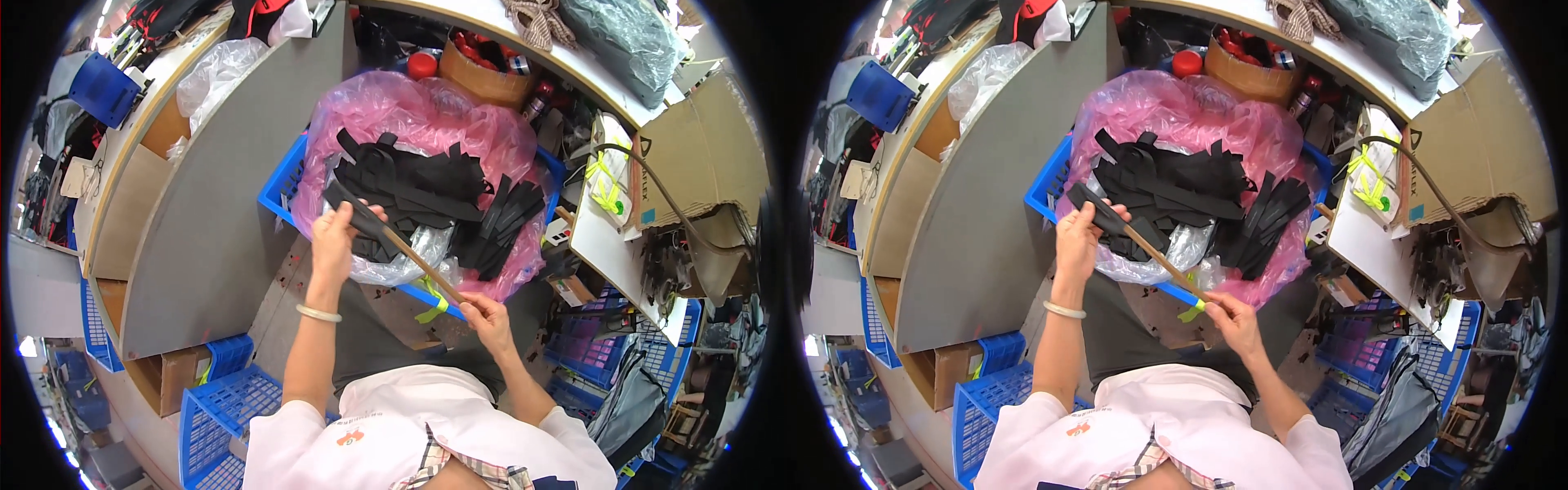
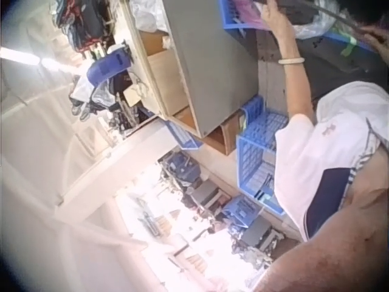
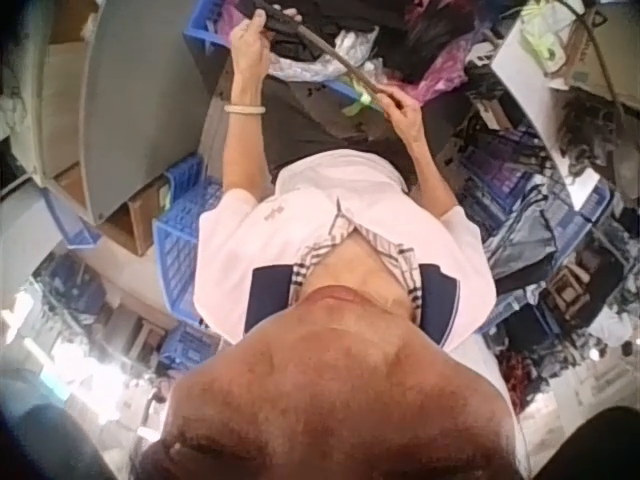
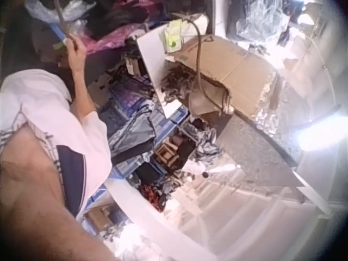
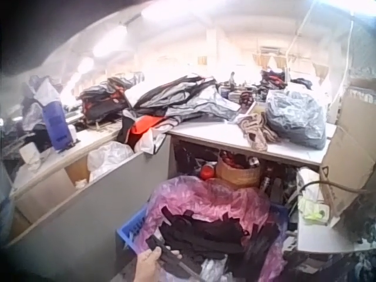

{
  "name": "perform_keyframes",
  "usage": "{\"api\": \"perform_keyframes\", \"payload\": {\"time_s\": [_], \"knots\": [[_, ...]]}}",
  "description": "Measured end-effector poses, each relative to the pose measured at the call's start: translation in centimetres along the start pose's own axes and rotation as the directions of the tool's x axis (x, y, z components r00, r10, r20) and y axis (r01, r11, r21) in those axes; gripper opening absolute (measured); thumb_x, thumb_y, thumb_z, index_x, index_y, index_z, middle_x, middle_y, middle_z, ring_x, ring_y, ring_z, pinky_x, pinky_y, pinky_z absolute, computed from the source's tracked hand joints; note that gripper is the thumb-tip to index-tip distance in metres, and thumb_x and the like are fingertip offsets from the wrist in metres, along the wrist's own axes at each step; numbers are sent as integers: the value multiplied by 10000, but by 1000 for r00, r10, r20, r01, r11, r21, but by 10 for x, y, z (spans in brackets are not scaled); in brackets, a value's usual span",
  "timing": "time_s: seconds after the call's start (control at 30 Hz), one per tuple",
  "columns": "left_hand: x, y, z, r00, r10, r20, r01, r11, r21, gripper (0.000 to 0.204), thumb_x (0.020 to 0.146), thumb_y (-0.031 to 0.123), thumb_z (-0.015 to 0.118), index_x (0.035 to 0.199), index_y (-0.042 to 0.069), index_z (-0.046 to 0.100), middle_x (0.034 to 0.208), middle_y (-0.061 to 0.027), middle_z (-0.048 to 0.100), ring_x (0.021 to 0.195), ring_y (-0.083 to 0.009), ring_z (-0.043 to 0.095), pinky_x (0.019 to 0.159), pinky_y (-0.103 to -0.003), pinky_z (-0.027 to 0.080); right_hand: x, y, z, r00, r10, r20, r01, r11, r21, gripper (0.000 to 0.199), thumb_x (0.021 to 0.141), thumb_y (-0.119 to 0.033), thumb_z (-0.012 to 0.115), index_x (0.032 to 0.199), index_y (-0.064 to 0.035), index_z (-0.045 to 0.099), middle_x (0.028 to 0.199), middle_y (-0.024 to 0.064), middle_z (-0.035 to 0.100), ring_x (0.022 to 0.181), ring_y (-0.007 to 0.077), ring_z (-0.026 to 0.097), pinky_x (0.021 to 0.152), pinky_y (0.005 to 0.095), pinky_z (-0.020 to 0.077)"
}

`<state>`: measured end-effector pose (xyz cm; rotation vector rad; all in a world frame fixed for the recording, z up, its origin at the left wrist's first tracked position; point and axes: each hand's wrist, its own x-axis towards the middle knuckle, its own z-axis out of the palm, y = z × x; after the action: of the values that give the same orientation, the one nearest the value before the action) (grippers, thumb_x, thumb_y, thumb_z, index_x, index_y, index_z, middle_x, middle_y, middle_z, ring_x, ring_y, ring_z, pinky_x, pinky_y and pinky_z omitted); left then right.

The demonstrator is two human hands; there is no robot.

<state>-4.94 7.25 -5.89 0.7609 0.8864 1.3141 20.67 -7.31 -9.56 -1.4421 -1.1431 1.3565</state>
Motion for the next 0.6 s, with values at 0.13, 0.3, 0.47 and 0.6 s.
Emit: {"api": "perform_keyframes", "payload": {"time_s": [0.13,0.3,0.47,0.6], "knots": [[14,-18,-54,990,4,-140,-4,1000,2,275,927,168,443,942,-91,535,934,-237,624,860,-299,634,825,-361,491,30,24,-28,984,-175,33,174,905,-389,200,800,-134,612,952,-8,644,692,96,630,583,132,584,539,268,443],[12,-44,-96,923,52,-381,-57,998,0,244,923,158,453,906,-72,534,954,-243,613,869,-298,627,826,-378,487,93,64,-22,972,-183,145,228,877,-423,211,778,-180,628,926,-31,648,717,143,624,605,236,616,558,302,461],[4,-36,-104,855,-11,-518,-26,998,-65,259,926,193,462,1002,-48,517,1052,-220,592,930,-267,596,836,-371,465,141,109,-21,968,-228,105,245,763,-599,210,754,-233,642,891,-76,662,726,125,631,661,283,619,579,355,477],[-3,-62,-76,923,-197,-329,179,980,-84,227,912,205,495,943,-8,570,1129,-146,582,1046,-200,541,909,-327,391,175,124,8,956,-277,97,244,566,-788,193,756,-238,632,860,-80,671,848,112,629,795,295,587,695,370,466]]}}
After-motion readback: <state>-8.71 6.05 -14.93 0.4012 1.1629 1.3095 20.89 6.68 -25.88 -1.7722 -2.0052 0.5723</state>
